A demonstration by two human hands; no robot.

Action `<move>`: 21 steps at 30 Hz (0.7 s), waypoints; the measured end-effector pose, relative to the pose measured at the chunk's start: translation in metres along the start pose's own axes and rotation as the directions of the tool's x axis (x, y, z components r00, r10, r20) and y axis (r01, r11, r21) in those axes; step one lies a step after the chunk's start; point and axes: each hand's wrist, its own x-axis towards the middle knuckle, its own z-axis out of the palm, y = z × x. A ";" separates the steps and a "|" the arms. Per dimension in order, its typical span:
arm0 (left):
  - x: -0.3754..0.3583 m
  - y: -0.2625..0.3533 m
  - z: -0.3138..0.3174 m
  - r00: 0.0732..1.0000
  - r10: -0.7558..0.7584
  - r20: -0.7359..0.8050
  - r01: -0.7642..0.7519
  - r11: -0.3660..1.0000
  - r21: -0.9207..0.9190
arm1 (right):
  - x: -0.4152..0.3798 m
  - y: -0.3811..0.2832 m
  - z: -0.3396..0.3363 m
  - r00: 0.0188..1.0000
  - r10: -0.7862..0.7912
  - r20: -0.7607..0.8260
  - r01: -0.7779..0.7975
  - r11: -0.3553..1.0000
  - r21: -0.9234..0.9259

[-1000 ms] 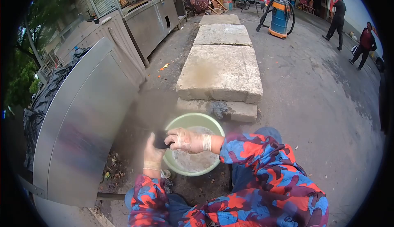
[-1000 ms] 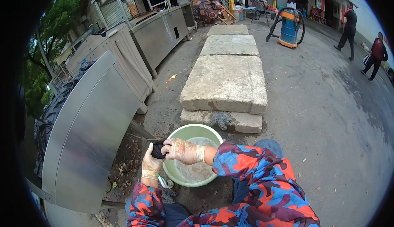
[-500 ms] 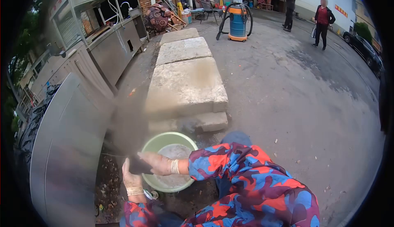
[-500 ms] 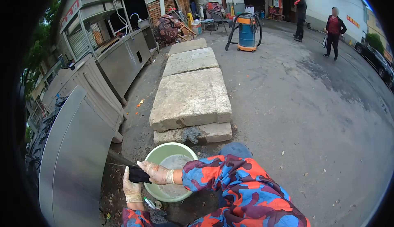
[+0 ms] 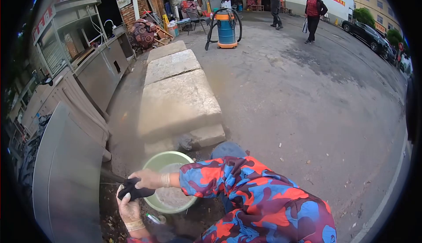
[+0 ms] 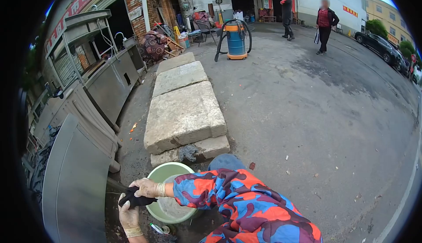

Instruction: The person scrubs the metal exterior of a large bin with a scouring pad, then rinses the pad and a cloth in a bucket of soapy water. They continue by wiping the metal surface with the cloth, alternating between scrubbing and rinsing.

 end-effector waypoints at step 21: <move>-0.068 0.057 -0.049 0.901 0.227 -0.369 -0.393 0.787 -0.476 | -0.008 -0.056 0.033 0.903 0.305 0.304 -0.377 0.901 0.216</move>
